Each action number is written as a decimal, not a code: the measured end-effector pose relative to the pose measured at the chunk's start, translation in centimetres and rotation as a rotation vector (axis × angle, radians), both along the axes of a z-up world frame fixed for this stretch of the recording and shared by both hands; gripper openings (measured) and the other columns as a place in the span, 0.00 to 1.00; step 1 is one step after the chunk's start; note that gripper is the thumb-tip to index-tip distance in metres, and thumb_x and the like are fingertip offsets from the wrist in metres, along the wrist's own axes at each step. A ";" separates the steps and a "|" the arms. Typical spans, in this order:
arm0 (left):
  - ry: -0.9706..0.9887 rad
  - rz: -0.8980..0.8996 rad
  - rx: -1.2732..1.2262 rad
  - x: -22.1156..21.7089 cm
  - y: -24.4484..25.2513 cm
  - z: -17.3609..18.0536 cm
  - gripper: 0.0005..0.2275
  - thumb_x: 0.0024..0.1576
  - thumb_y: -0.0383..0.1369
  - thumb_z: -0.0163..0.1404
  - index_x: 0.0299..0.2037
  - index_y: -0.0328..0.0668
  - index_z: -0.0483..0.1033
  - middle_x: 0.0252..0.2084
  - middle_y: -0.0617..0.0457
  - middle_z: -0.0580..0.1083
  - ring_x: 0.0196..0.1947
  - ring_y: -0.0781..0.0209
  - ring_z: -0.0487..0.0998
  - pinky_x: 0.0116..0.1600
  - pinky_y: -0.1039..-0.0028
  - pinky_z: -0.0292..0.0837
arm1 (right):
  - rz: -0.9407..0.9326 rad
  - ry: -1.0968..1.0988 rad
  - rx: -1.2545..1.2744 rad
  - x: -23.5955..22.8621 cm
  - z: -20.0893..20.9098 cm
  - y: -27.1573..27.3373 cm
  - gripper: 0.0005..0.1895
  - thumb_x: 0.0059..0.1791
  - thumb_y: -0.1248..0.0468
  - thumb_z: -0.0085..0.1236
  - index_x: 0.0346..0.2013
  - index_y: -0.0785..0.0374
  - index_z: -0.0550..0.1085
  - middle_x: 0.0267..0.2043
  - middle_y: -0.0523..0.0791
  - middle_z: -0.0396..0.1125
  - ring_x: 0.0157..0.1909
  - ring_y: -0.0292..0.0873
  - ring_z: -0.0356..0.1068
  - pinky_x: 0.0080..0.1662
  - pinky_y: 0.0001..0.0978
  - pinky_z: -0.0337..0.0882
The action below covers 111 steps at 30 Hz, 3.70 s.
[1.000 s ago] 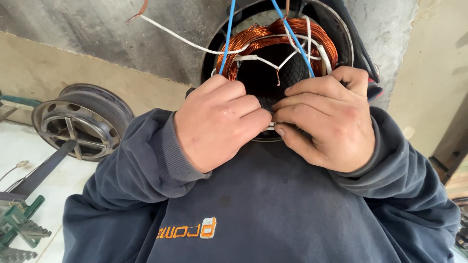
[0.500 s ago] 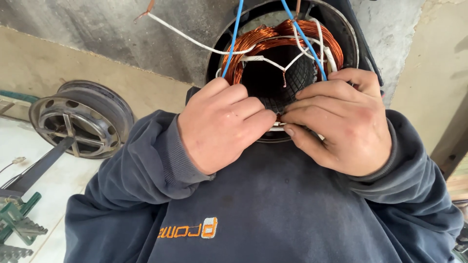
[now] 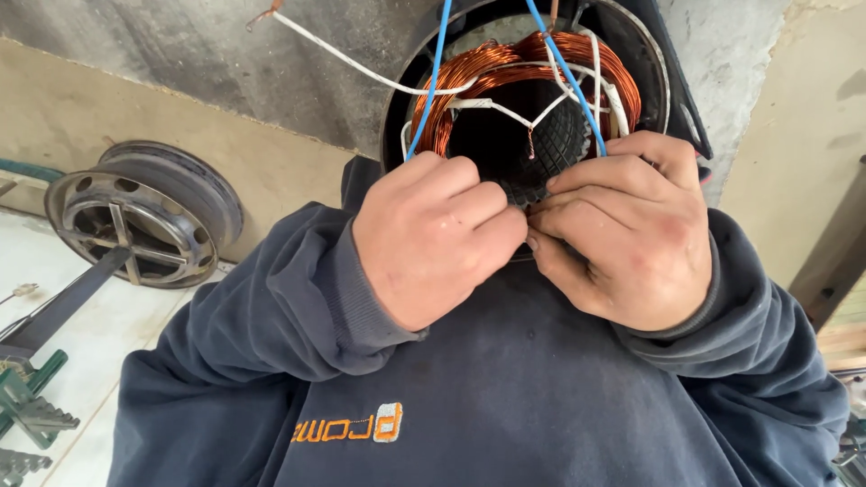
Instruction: The person is wiring a motor stator by hand. They are seen twisting and connecting various colored wires, including copper, white, and blue, within the stator's slots. The person manipulates the wires to create connections and secure them in place.
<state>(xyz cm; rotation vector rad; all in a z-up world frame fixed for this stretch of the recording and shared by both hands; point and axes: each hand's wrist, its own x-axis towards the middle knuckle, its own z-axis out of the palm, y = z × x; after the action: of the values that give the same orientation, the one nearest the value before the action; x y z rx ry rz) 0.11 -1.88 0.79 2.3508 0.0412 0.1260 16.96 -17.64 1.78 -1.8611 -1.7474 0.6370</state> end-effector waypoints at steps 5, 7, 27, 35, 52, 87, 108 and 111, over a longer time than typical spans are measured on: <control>-0.048 0.015 0.064 -0.1 -0.4 0.3 0.03 0.56 0.30 0.52 0.36 0.41 0.75 0.34 0.55 0.67 0.39 0.57 0.69 0.45 0.68 0.67 | 0.026 0.013 0.001 0.6 -0.1 -0.1 0.07 0.41 0.68 0.70 0.33 0.63 0.80 0.39 0.43 0.74 0.51 0.43 0.72 0.59 0.44 0.65; -0.054 0.025 0.084 -0.2 -0.2 0.4 0.04 0.57 0.30 0.52 0.38 0.40 0.76 0.35 0.55 0.67 0.39 0.57 0.69 0.45 0.68 0.67 | 0.056 0.031 -0.010 0.9 0.1 0.2 0.08 0.42 0.68 0.70 0.34 0.63 0.81 0.40 0.44 0.75 0.52 0.43 0.72 0.59 0.44 0.66; -0.046 -0.027 0.102 0.9 -1.3 -0.4 0.06 0.56 0.31 0.53 0.28 0.46 0.69 0.31 0.57 0.65 0.37 0.60 0.68 0.41 0.70 0.64 | 0.152 -0.048 0.155 1.2 0.2 0.9 0.10 0.35 0.72 0.68 0.31 0.69 0.79 0.38 0.49 0.74 0.49 0.49 0.71 0.50 0.42 0.70; -0.043 -0.040 0.077 -0.6 1.0 -0.2 0.04 0.58 0.32 0.51 0.40 0.45 0.74 0.35 0.59 0.67 0.41 0.60 0.68 0.47 0.69 0.63 | 0.125 -0.003 0.062 1.3 0.8 1.4 0.10 0.39 0.69 0.70 0.33 0.67 0.80 0.39 0.46 0.75 0.49 0.47 0.72 0.50 0.41 0.70; -0.131 0.018 0.002 -2.6 2.4 -2.6 0.06 0.60 0.30 0.53 0.45 0.51 0.81 0.39 0.66 0.73 0.44 0.61 0.70 0.58 0.66 0.62 | 0.094 -0.037 0.036 0.0 0.6 1.8 0.10 0.40 0.67 0.71 0.34 0.63 0.80 0.38 0.42 0.75 0.48 0.45 0.72 0.51 0.42 0.68; -0.213 -0.089 0.123 -2.2 2.6 -1.4 0.06 0.59 0.32 0.56 0.44 0.44 0.82 0.43 0.60 0.75 0.46 0.60 0.73 0.61 0.60 0.65 | 0.122 -0.707 0.341 -2.4 -1.4 -2.7 0.09 0.48 0.59 0.67 0.41 0.51 0.87 0.57 0.35 0.73 0.62 0.43 0.64 0.72 0.47 0.43; -0.175 -0.001 0.107 -3.3 0.8 -2.6 0.13 0.61 0.26 0.53 0.55 0.45 0.82 0.39 0.61 0.75 0.49 0.61 0.75 0.76 0.51 0.56 | -0.178 -0.386 0.485 -3.7 -4.6 -9.3 0.12 0.48 0.54 0.72 0.45 0.51 0.86 0.60 0.45 0.65 0.71 0.50 0.55 0.65 0.50 0.63; -0.175 0.004 0.063 -3.0 0.9 -3.0 0.11 0.61 0.27 0.53 0.52 0.44 0.81 0.40 0.61 0.75 0.48 0.62 0.75 0.76 0.54 0.55 | -0.137 -0.483 0.494 -3.2 -4.1 -7.7 0.14 0.47 0.53 0.71 0.44 0.52 0.88 0.62 0.44 0.67 0.71 0.50 0.54 0.63 0.49 0.60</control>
<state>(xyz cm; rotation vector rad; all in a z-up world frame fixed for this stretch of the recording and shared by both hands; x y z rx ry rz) -2.93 -0.98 -2.23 2.3934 -0.0447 0.3389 13.80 -25.38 -2.32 -1.8353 -1.8192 -0.3085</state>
